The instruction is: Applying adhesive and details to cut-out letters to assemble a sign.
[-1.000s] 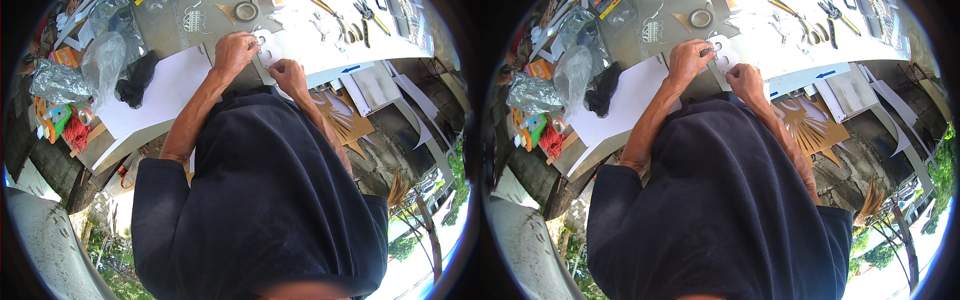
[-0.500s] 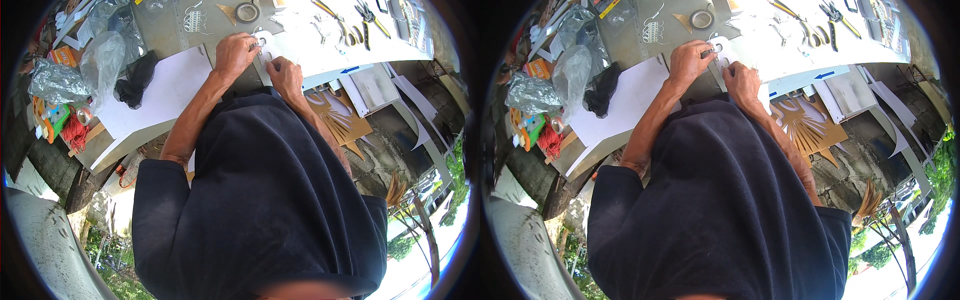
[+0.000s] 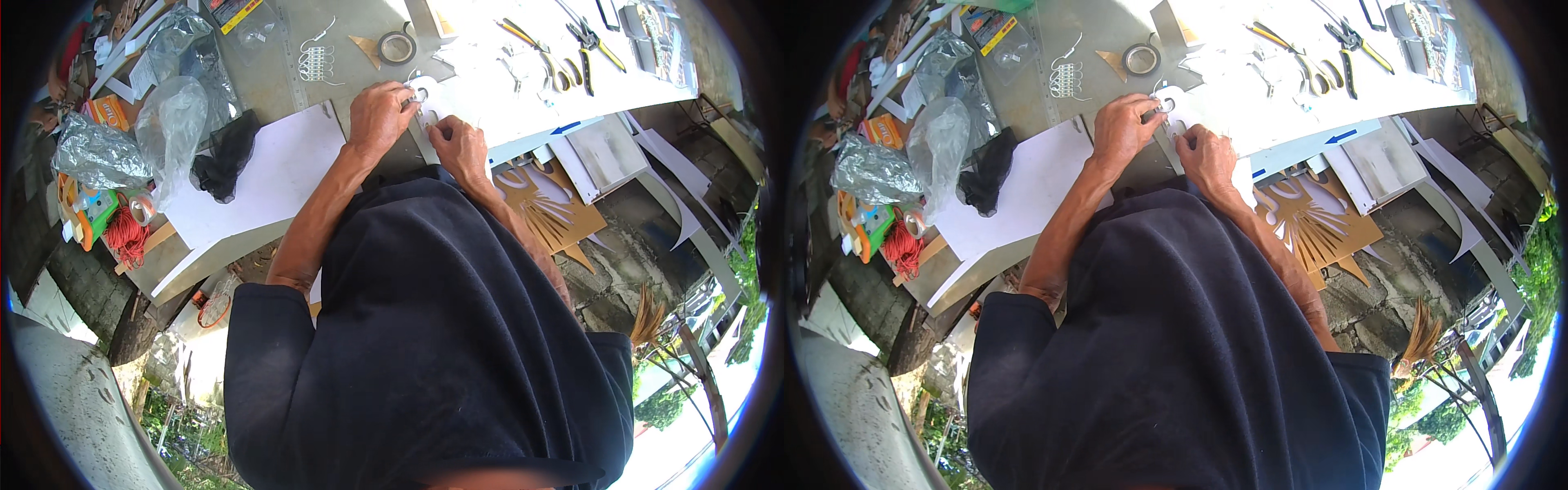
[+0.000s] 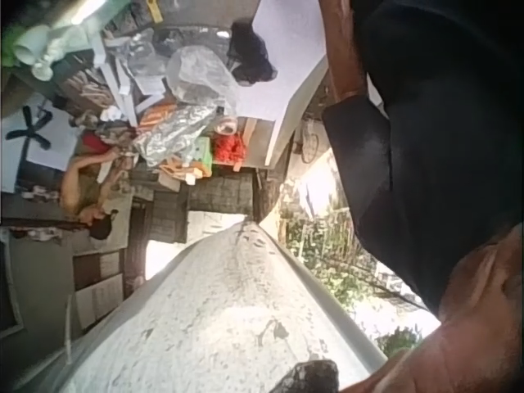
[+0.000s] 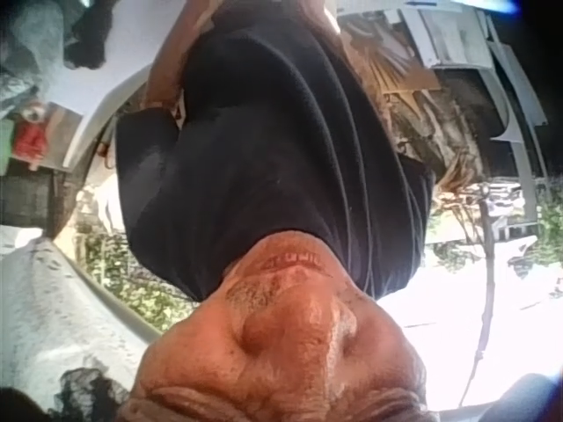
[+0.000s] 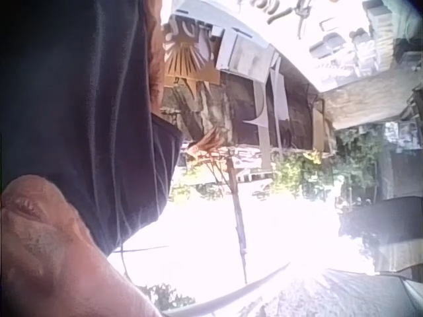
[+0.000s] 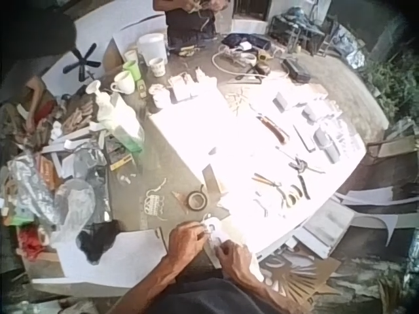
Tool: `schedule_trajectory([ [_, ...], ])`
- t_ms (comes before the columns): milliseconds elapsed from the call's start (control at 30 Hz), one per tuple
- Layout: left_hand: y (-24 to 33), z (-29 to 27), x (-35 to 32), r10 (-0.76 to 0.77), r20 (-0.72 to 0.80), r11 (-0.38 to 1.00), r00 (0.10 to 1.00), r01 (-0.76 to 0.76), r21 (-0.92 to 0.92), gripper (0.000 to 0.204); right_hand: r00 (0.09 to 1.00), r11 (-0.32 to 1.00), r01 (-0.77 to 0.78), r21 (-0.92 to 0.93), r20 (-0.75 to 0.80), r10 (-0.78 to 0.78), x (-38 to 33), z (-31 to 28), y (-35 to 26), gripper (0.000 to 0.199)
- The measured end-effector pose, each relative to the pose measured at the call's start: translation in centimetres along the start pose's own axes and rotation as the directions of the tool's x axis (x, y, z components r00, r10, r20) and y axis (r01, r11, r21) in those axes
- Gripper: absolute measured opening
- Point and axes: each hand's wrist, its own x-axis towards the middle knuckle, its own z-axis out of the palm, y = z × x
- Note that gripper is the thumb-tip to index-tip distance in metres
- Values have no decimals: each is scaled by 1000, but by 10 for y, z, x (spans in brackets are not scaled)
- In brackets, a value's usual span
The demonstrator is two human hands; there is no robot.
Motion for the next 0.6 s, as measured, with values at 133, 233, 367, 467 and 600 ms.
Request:
schedule_trajectory([
  [133,1,0,-1,-13,0,1000,1000,13,-13,21,1000,1000,-19,5,16,19,3,2,2,26],
  [233,0,0,0,-6,0,1000,1000,6,-16,21,1000,1000,5,10,19,-5,2,2,3,26],
  [367,1,-1,1,-19,15,1000,1000,19,-16,23,1000,1000,14,2,10,-14,3,1,3,27],
  [467,0,0,2,-8,8,1000,1000,7,19,24,1000,1000,26,-4,6,-26,6,3,5,27],
  [600,-1,0,1,-13,-3,1000,1000,13,-8,24,999,1000,28,-2,21,-28,6,-1,3,27],
])
